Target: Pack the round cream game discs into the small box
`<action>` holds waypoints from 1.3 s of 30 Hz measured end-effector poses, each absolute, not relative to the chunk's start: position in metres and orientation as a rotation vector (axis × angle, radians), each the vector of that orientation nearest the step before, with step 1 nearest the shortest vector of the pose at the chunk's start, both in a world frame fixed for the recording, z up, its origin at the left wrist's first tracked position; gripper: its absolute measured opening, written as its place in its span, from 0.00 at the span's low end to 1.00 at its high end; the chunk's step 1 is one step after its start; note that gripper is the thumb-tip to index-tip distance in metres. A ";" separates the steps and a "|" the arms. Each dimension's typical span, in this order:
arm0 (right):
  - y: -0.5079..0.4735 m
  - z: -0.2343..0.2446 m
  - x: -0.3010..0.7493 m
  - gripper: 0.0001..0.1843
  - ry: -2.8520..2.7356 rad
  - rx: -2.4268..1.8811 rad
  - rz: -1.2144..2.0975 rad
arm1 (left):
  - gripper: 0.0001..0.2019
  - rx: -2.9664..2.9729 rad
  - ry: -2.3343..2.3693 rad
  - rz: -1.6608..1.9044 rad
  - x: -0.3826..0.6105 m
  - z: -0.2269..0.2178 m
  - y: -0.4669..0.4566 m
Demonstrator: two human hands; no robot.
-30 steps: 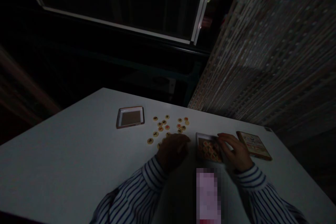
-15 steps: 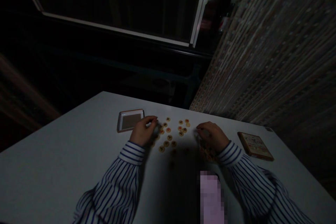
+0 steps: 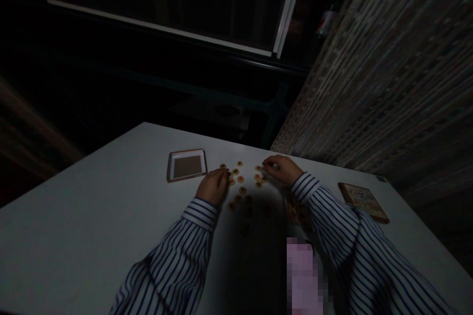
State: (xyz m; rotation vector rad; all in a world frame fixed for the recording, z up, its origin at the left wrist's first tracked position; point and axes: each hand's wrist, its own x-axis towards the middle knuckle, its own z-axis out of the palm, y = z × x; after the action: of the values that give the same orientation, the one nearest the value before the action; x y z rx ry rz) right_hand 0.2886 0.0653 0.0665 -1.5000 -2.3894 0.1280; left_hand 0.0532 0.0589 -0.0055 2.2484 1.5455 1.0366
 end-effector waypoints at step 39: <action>0.057 0.055 0.230 0.10 -2.598 -1.358 -0.082 | 0.15 1.751 1.376 1.283 0.065 0.000 0.048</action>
State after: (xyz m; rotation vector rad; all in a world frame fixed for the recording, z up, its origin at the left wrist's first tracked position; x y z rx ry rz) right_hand 0.2299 0.0574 0.0547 -1.3578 -2.5979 -0.0816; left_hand 0.0646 0.0485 0.0000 1.7508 1.3761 1.2834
